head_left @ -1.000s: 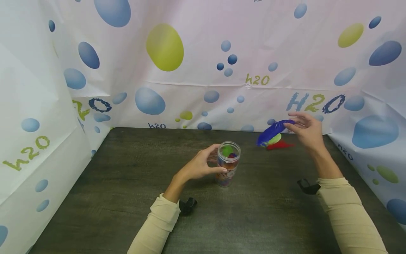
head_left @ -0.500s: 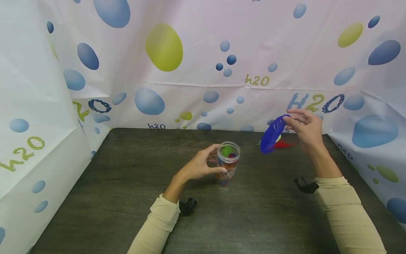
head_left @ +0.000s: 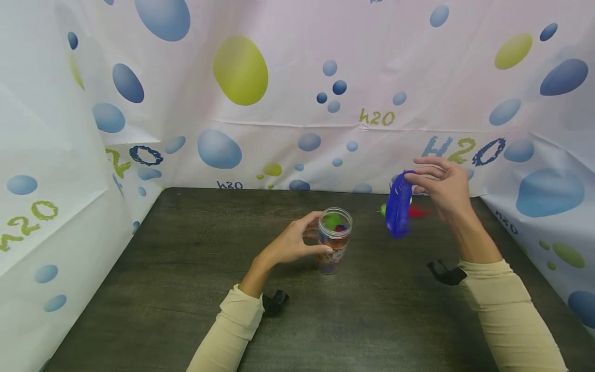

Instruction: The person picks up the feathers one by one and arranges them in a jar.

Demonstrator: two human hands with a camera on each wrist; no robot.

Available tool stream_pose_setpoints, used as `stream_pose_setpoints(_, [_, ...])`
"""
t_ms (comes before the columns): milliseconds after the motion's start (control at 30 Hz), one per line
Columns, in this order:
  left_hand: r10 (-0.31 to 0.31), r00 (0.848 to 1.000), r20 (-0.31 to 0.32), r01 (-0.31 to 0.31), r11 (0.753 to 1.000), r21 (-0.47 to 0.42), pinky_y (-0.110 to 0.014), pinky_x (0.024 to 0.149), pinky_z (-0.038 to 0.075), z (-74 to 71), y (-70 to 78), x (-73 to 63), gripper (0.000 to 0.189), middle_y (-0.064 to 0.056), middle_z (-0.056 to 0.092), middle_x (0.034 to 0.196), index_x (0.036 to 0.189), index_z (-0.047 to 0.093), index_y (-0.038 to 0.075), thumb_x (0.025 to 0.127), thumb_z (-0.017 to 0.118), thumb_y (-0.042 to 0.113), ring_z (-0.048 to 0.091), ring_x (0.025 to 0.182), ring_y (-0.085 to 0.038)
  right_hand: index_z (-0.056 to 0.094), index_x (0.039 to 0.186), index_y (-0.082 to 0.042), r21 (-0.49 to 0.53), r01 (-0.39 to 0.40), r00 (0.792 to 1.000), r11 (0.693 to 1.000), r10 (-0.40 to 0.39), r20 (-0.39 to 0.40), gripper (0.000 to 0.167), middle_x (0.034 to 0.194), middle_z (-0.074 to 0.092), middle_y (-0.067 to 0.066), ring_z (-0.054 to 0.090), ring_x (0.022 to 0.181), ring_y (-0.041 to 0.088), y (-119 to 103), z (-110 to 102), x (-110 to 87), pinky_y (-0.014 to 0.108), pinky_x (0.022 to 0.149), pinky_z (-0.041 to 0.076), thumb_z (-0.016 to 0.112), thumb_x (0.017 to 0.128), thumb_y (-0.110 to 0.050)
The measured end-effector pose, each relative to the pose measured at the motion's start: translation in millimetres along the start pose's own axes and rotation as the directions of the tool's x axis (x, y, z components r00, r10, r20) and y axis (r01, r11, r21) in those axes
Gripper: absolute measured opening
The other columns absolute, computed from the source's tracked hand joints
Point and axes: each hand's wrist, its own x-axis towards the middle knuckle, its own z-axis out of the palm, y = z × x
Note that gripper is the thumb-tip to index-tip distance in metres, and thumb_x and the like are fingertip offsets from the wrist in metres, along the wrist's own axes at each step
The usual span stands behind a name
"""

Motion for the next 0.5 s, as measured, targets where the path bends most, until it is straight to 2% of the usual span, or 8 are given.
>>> stream_pose_setpoints(300, [0.002, 1.0, -0.001, -0.002, 1.0, -0.003, -0.039, 0.106, 0.054, -0.3, -0.6, -0.2, 0.073, -0.016, 0.06, 0.141, 0.154, 0.04, 0.004, 0.093, 0.079, 0.009, 0.058, 0.133, -0.033, 0.074, 0.104, -0.012, -0.011, -0.039, 0.999, 0.999, 0.04, 0.008, 0.019, 0.085, 0.079, -0.002, 0.075, 0.069, 0.01, -17.3, 11.8, -2.8, 0.023, 0.058, 0.061, 0.08, 0.09, -0.001])
stream_pose_setpoints(500, [0.007, 1.0, 0.0, -0.007, 1.0, -0.004, -0.039, 0.106, 0.054, 0.1, -0.7, -0.5, 0.072, -0.016, 0.06, 0.14, 0.154, 0.04, 0.004, 0.093, 0.079, 0.01, 0.058, 0.132, -0.033, 0.074, 0.103, -0.014, -0.03, -0.063, 0.998, 0.998, 0.063, -0.012, 0.016, 0.084, 0.079, -0.003, 0.075, 0.066, 0.012, -27.8, 20.5, -4.6, 0.024, 0.057, 0.062, 0.08, 0.091, -0.005])
